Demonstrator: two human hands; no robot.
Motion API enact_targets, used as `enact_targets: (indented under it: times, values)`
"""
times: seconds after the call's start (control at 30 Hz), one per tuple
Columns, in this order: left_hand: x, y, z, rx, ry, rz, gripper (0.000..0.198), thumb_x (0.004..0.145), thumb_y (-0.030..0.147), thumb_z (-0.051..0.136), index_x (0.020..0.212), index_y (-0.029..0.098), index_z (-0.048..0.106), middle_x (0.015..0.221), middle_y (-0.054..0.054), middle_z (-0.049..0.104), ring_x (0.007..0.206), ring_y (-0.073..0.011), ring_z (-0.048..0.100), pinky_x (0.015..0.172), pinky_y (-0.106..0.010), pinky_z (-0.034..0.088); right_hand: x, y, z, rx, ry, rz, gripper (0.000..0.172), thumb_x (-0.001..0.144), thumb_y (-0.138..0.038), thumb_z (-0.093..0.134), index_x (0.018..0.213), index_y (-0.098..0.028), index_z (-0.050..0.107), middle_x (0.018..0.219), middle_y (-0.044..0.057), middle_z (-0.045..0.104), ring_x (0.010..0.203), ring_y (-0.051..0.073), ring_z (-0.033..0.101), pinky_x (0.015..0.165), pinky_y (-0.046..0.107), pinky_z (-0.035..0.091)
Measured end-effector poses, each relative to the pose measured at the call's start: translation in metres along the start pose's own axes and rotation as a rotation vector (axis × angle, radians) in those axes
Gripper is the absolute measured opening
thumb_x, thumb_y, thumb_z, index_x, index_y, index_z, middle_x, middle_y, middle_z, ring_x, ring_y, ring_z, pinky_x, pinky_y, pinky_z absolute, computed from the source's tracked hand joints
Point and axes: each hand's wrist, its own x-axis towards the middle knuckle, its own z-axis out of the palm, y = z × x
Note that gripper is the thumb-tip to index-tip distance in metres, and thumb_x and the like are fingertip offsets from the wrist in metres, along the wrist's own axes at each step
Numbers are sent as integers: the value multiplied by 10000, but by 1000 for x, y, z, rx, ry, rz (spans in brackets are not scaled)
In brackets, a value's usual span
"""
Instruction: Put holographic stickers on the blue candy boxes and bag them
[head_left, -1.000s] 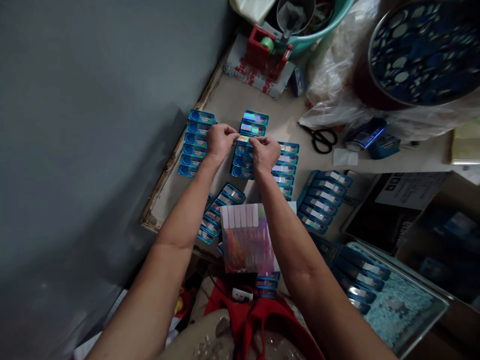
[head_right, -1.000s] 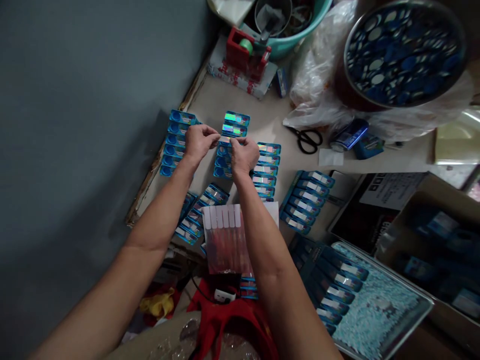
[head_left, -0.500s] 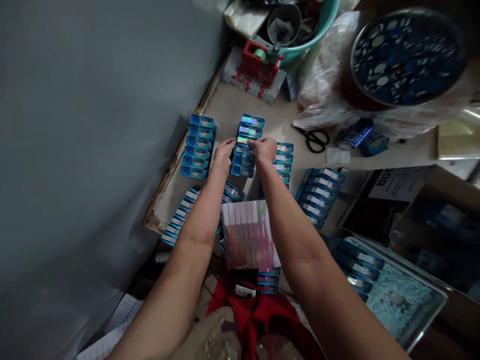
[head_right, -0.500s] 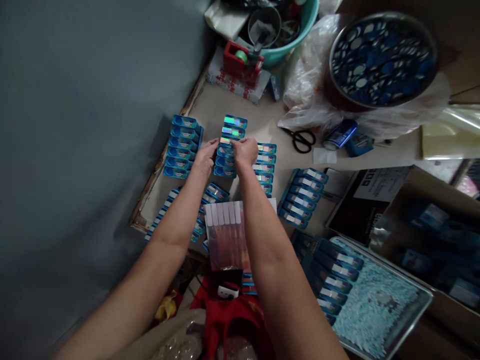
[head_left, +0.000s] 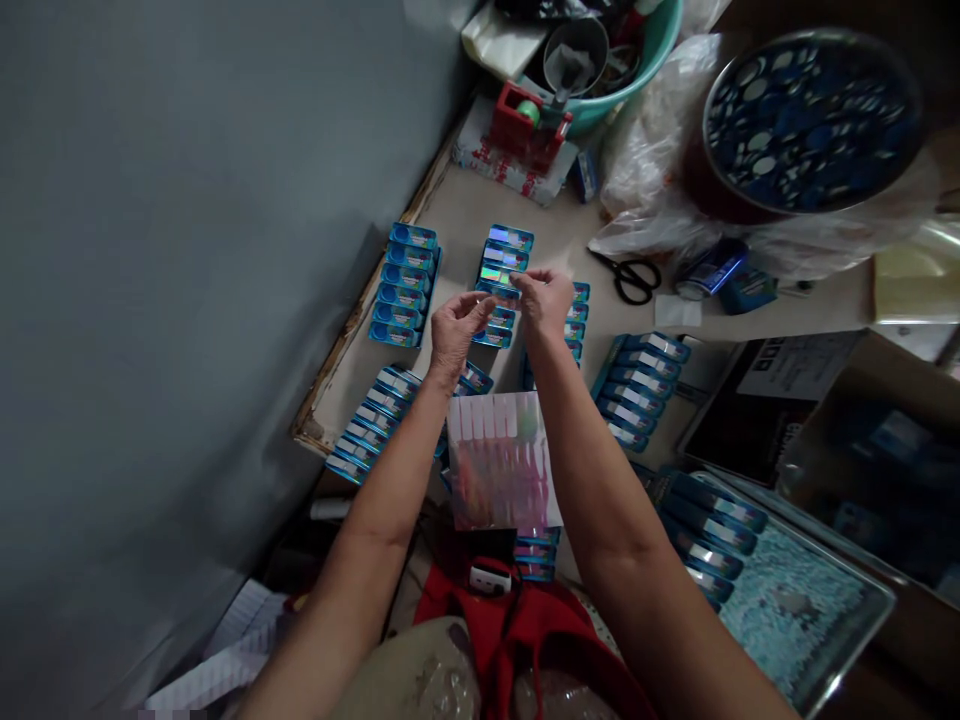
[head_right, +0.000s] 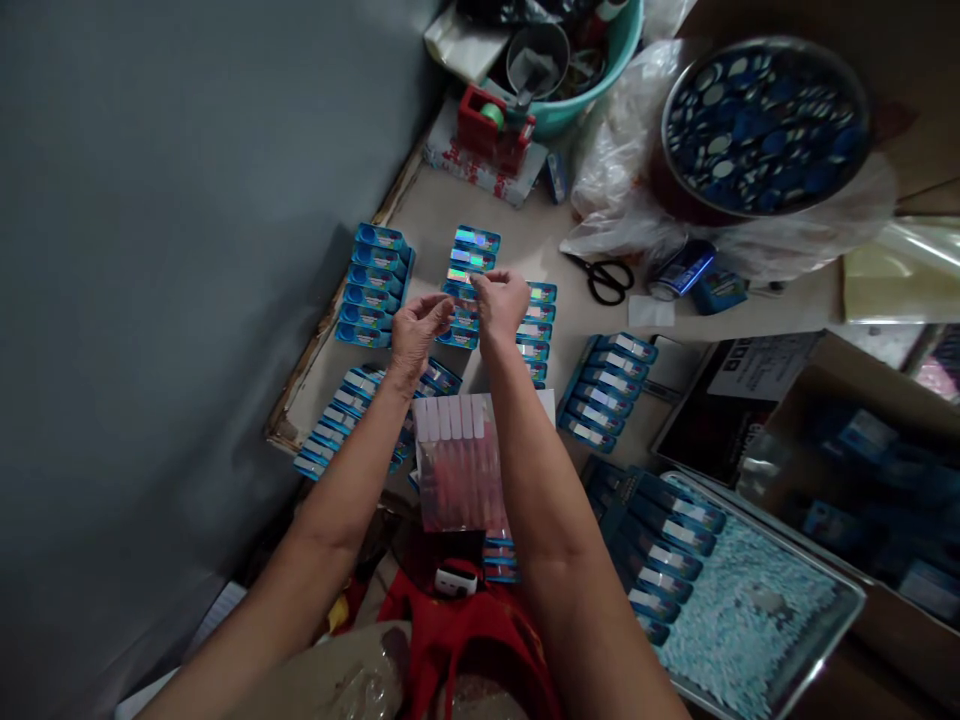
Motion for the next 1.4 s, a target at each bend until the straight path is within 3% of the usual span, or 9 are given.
enact_targets:
  times: [0.13,0.27,0.4,0.57,0.8,1.0,1.1,1.27,1.4]
  values:
    - [0,2,0,30,85,28,320,752,433,884,800,188,683,755,13,698,632,-88,594,621,-203,472,-23,-14,-6,104,31,152,400,735,-528,770,887,-206,587,748,-20,622,709,165,637,663,308,549]
    - [7,9,-10,280,126,104,212,813,317,817,716,190,678,655,28,632,598,-103,543,599,-222,423,-45,-17,-14,156,12,177,444,632,-408,841,914,-213,559,705,-55,610,654,154,628,651,302,533]
    - [22,18,-12,547,189,208,201,796,240,807,652,194,675,647,6,649,656,-149,571,670,-259,435,-46,-14,-5,10,99,156,341,644,-352,790,839,-220,543,723,-53,624,711,168,652,722,322,543]
    - [41,20,-10,643,208,234,195,827,247,777,669,199,675,684,-11,671,702,-169,604,723,-276,441,-33,-20,10,-251,123,90,232,707,-307,712,879,-226,579,829,-33,675,801,166,652,820,320,497]
    - [57,-1,-18,500,212,137,198,803,242,792,668,185,659,679,1,664,701,-145,609,681,-240,447,-30,-25,16,-402,72,109,201,733,-251,657,914,-240,573,874,-17,672,861,200,627,862,355,454]
    - [64,-30,-11,25,168,-234,313,759,349,862,757,192,592,676,27,652,658,-129,629,700,-258,515,-22,-15,12,-497,115,79,304,703,-292,720,915,-255,505,957,6,614,953,229,575,858,367,458]
    - [72,-42,-8,-32,234,-271,359,713,325,888,788,208,557,699,43,638,635,-120,621,704,-274,524,-14,-11,7,-506,16,98,239,717,-258,694,853,-250,498,890,-11,587,890,212,562,842,357,449]
    - [63,-37,-10,323,331,-108,192,794,150,764,801,202,579,821,0,662,766,-138,643,778,-271,506,-11,-20,-9,-438,-63,157,187,718,-132,589,853,-243,522,757,-39,541,750,178,546,782,330,442]
    - [2,-14,-13,754,263,288,36,931,196,676,956,208,655,1050,-75,696,1002,-201,646,935,-312,479,-36,-38,-55,-342,-118,24,138,795,-212,620,922,-235,571,719,-49,526,709,156,538,738,306,439]
